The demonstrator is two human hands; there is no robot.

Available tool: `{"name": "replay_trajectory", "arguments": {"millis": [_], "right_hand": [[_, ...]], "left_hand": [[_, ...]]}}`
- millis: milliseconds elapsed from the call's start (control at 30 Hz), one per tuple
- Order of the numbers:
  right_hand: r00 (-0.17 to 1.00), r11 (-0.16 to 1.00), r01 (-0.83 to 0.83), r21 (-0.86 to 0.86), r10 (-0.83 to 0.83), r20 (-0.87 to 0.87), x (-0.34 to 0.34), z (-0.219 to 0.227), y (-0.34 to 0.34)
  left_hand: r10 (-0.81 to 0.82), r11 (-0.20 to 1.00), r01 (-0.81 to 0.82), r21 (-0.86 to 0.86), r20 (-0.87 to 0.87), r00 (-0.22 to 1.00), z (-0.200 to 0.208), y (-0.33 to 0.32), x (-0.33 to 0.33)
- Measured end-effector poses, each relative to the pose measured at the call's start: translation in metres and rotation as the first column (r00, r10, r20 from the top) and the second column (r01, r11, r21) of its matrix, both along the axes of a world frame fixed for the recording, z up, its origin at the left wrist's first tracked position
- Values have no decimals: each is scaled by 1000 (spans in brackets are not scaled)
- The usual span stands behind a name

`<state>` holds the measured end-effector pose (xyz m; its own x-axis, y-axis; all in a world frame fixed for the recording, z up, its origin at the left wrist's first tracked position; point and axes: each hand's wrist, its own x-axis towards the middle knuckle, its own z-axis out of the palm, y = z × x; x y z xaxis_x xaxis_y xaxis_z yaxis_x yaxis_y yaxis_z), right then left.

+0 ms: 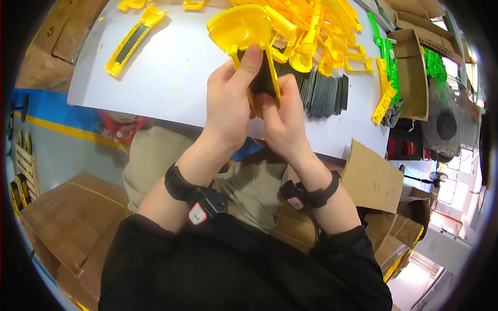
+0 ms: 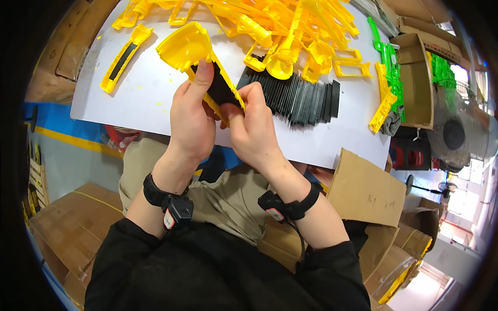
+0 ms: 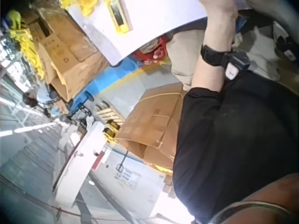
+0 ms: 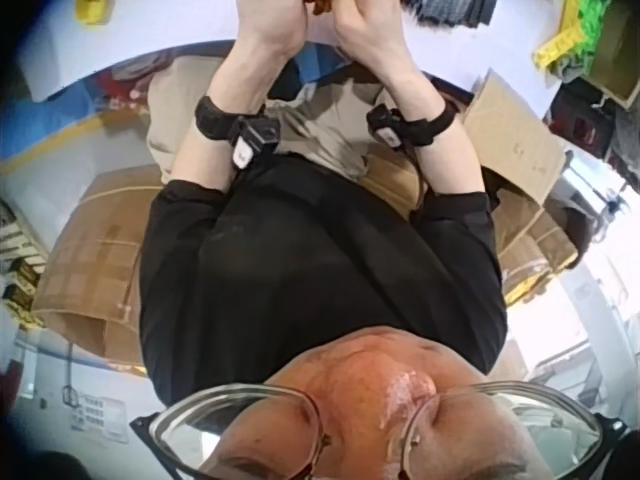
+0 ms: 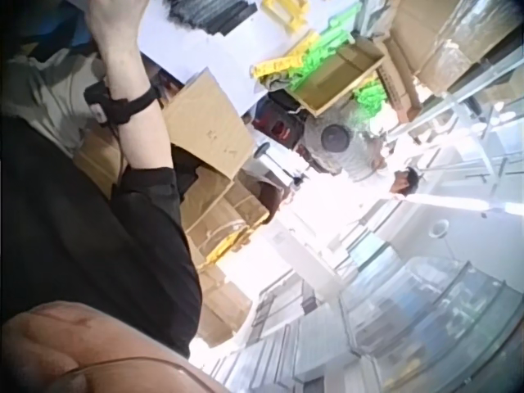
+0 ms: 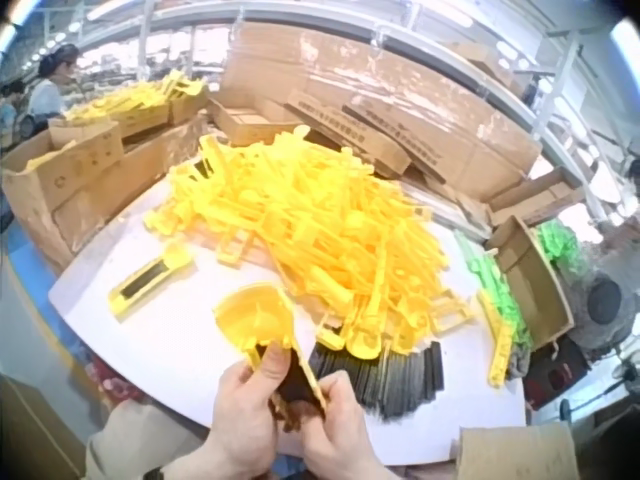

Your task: The recorder is assembling yellow handheld flashlights by inserting internal components into the plastic casing.

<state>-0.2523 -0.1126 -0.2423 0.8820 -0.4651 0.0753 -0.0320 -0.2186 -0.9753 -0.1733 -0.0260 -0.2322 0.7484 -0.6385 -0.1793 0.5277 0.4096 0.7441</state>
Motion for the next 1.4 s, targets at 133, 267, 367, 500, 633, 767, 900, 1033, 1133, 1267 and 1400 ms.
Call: {"name": "replay_trajectory", "arguments": {"millis": [133,267,367,500,633,767,900,1033,1133,1267,1400], "right_hand": [[999,999,-17,49,18,-35,3,-2,-6],[999,994,-43,98,46,-24,2,-12,-11],[998,997,-67,30,68,-15,4,-11,-11],[998,997,-66,-43,67,16,2,-16,-10],[999,999,-40,16,40,-3,4,-12,-11],[998,985,-56,161,58,-8,5,-18,-17],[993,937,-81,340,104,-50,7,-9,-23],[986,849,-44,526,121,-112,8,-15,-24],[974,785,-89,614,198,-111,5,-12,-30],[985,774,-37,632,135,-107,1,-2,-25],[974,982,-175,74,184,-131,-9,-10,-33]], "left_hand": [[27,999,-29,27,54,998,-1,-6,-2],[61,997,-62,35,31,998,0,-7,-2],[67,997,-67,35,5,998,-7,-8,0],[16,999,-17,41,7,1000,-9,-6,2],[-37,999,37,2,1,999,-13,-5,6],[-25,1000,25,7,30,999,-11,-7,3],[55,997,-65,46,203,978,-11,-12,-4],[70,987,-107,123,270,960,-26,-16,-5],[-27,982,-11,188,199,980,-26,-12,-3],[-30,954,-108,279,447,894,-37,-8,12],[-39,964,-105,246,516,856,-43,-9,17]]}}
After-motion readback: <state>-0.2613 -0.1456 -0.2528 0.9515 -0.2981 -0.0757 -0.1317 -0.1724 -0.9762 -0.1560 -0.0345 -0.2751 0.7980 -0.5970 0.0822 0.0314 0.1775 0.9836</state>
